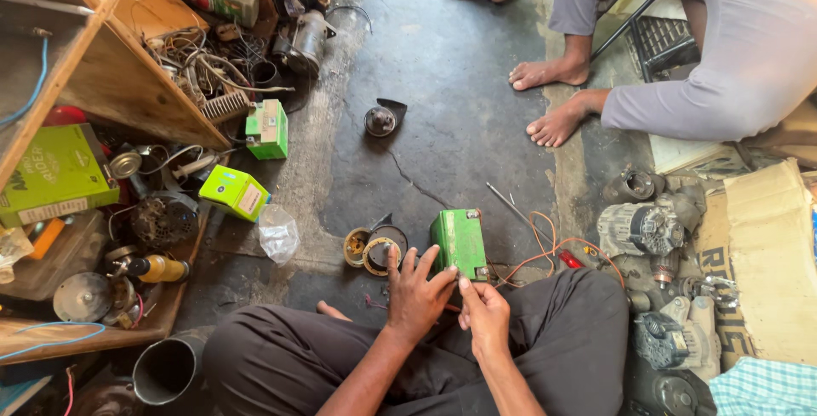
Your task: The person sits on the floor and uses a small metal tool to scrape and clean the surface of a green rectangular electronic component. The person holds the component steady with one hand while repeatedly scraping the top surface with the other hand.
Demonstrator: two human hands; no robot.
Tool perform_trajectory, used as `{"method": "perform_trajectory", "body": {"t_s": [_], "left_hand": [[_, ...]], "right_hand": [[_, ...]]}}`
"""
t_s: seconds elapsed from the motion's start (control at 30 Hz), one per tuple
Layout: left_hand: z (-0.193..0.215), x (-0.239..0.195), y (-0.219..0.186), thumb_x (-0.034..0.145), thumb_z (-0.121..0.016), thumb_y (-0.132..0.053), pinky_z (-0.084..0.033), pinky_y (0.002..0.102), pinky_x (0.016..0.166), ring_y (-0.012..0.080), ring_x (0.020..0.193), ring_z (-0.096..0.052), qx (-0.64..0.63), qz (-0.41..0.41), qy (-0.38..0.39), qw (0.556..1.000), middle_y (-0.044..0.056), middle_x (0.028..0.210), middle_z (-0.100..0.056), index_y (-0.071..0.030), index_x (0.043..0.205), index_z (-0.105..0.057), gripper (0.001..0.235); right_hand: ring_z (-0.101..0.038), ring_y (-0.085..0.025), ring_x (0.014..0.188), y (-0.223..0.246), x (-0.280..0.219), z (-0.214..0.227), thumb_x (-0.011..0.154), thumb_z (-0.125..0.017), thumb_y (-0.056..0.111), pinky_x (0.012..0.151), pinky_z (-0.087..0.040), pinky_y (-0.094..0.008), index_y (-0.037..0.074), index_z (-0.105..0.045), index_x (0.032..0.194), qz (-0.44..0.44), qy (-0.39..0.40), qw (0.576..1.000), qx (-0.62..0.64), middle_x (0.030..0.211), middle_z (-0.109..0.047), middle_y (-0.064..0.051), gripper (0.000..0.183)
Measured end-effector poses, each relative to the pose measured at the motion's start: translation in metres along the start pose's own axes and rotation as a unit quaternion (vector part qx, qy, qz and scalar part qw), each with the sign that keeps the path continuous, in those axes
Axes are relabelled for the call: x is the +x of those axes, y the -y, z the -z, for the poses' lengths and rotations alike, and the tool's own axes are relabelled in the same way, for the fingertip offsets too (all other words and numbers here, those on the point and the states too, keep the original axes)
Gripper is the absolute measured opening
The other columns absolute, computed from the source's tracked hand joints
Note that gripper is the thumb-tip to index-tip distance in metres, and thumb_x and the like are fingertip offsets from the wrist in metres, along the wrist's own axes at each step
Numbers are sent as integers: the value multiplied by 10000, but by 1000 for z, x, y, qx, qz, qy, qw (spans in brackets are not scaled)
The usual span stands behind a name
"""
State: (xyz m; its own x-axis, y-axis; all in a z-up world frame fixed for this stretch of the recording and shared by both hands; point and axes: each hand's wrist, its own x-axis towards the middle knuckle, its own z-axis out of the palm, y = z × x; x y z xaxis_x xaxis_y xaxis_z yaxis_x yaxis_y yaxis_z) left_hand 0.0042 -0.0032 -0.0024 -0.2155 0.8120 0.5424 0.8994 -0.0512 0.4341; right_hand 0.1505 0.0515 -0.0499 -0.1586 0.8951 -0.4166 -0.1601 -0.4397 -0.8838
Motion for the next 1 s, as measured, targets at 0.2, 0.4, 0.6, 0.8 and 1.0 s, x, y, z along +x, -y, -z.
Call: {"method": "perform_trajectory", "body": {"t_s": [0.2,0.4,0.6,0.8,1.0], "left_hand": [[1,2,0,862,-753,-297,-227,691,1149,440,1211,-544,-3,-8,0,1000,122,1331,-621,-197,1097,-762,255],[3,7,2,861,-750,-293,-228,691,1148,436,1207,-545,-11,-9,-10,1000,126,1334,-617,-204,1095,-764,251],[2,2,0,843,-757,-300,-229,687,1138,450,1203,-535,-9,-4,3,1000,121,1338,-620,-201,1083,-765,259],[3,2,-2,858,-754,-292,-226,687,1145,454,1227,-524,1,-14,8,1000,117,1349,-616,-188,1104,-763,268],[3,8,-1,861,-747,-269,-235,671,1155,437,1236,-525,2,-19,-7,1000,114,1362,-617,-188,1118,-764,271]], "right_hand": [[-430,-107,410,2,5,1,914,-747,188,389,-357,-282,-6,-632,824,5,12,1000,-9,538,-508,-20,243],[-404,-101,413,5,9,-1,908,-766,183,386,-350,-283,-1,-621,807,-3,21,1000,-16,541,-489,-10,255],[-411,-100,412,1,6,2,903,-761,202,383,-348,-280,19,-622,801,-16,16,1000,-11,539,-491,-10,251],[-424,-100,414,1,4,3,903,-760,195,386,-354,-277,24,-631,801,-3,10,1000,-9,543,-504,-12,237],[-415,-89,417,5,9,-1,909,-769,189,387,-349,-273,22,-615,787,14,29,999,-8,548,-496,1,258]]}}
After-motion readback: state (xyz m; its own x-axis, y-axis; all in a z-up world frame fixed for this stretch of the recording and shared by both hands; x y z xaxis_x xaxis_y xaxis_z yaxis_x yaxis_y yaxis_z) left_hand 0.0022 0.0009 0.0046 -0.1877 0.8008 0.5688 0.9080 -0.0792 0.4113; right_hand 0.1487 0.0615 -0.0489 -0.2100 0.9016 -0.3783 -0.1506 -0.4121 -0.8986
